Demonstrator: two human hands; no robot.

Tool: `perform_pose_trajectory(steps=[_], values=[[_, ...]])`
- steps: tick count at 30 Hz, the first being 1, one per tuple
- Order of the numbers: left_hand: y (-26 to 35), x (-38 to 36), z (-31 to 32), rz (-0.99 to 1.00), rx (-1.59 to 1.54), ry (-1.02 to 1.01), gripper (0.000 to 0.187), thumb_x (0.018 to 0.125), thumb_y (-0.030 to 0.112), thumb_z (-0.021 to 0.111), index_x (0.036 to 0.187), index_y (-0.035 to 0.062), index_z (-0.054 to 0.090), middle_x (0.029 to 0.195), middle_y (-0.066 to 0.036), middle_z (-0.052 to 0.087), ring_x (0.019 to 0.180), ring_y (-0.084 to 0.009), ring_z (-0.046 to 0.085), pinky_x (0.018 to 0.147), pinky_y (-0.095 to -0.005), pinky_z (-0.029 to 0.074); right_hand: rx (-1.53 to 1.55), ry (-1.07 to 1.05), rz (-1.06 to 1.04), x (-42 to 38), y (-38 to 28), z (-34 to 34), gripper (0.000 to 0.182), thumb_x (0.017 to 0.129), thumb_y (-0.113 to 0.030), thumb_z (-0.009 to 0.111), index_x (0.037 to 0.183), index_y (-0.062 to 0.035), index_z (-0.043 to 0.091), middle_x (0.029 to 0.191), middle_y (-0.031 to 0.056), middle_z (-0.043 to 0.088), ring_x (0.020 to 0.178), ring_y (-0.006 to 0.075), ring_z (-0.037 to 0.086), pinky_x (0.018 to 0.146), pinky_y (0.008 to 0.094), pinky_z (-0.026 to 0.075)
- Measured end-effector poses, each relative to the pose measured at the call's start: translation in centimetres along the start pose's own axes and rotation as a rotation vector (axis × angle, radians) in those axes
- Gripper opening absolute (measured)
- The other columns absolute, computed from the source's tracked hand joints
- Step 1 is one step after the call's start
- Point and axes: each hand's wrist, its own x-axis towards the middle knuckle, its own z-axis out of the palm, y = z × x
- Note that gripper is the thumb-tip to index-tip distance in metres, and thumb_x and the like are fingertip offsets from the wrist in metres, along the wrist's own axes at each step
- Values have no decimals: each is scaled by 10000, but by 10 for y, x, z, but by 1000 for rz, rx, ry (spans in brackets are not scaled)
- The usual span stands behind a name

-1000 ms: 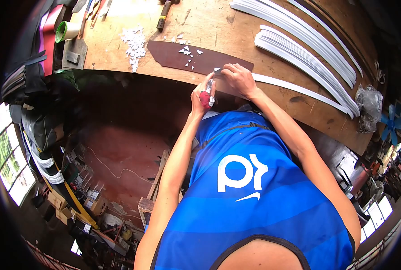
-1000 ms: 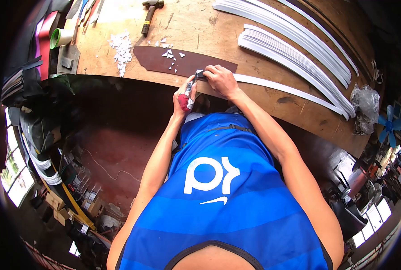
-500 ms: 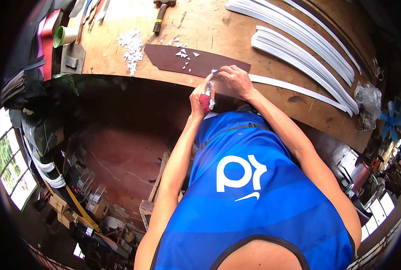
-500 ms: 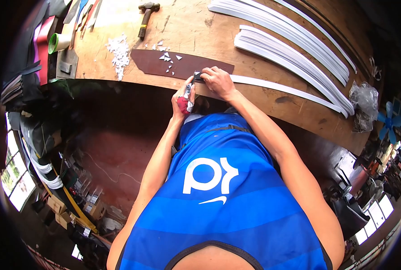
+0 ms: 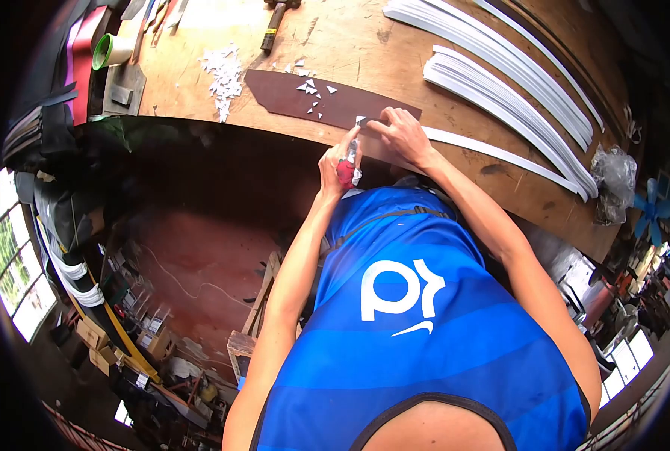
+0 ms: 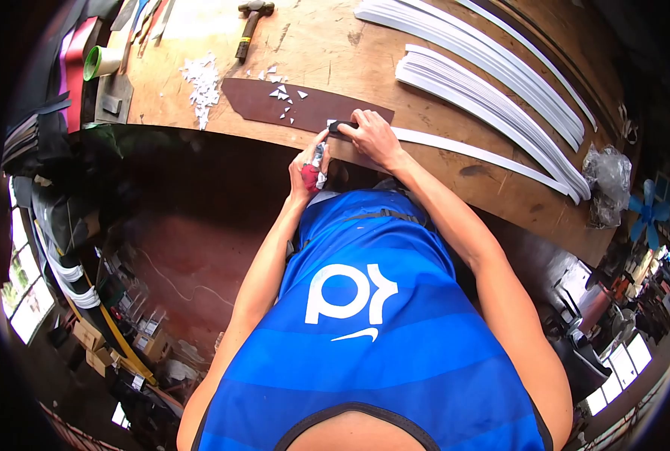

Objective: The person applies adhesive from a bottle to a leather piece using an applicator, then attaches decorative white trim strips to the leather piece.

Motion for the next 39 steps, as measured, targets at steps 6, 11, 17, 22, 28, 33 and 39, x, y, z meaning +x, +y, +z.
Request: perform_pose_trajectory(steps=[6,11,17,22,28,33,39], values=[[-4,-1,0,30,5,-4,444,888,138,669,1326,167,602,868,-188,702,752,-366,684,697,-440,543,-7,-3,-26,0,1,-2,406,754,-85,672,1147,-183,651,1032,84,564,928,264,582,833,384,510],[-5,0,1,4,-68,-5,400,910,149,664,1307,153,620,857,-195,693,755,-360,688,692,-427,543,-29,53,-122,8,-4,1,282,779,-103,655,1061,-99,649,1088,102,584,946,260,596,836,370,517],[-7,4,-5,-88,-143,34,319,976,156,618,1274,47,648,892,-166,719,752,-162,690,701,-305,535,119,131,-59,19,-14,16,59,801,-81,618,796,-27,595,1048,137,598,897,290,626,778,383,546],[-9,4,-5,-56,-138,44,326,971,175,625,1277,67,653,840,-168,710,724,-170,688,671,-318,533,117,156,-33,21,-16,19,57,790,-68,621,775,-20,594,996,128,609,876,286,630,751,382,553],[-10,5,-7,-30,-92,26,335,963,202,634,1275,86,658,825,-194,696,708,-245,700,666,-349,539,103,195,-36,21,-17,21,58,774,-72,628,775,-25,594,984,123,610,868,281,630,747,378,553],[-11,4,-8,-29,-70,-3,337,953,183,643,1273,78,656,858,-202,702,732,-261,714,677,-356,544,96,204,-35,21,-17,23,57,775,-71,626,773,-27,590,987,120,612,868,281,630,745,376,553],[-6,4,-7,78,-90,6,343,946,142,647,1281,68,651,921,-190,715,779,-283,717,704,-352,549,122,130,-13,17,-15,21,50,803,-78,624,831,-37,618,1020,123,597,935,274,623,810,373,546]])
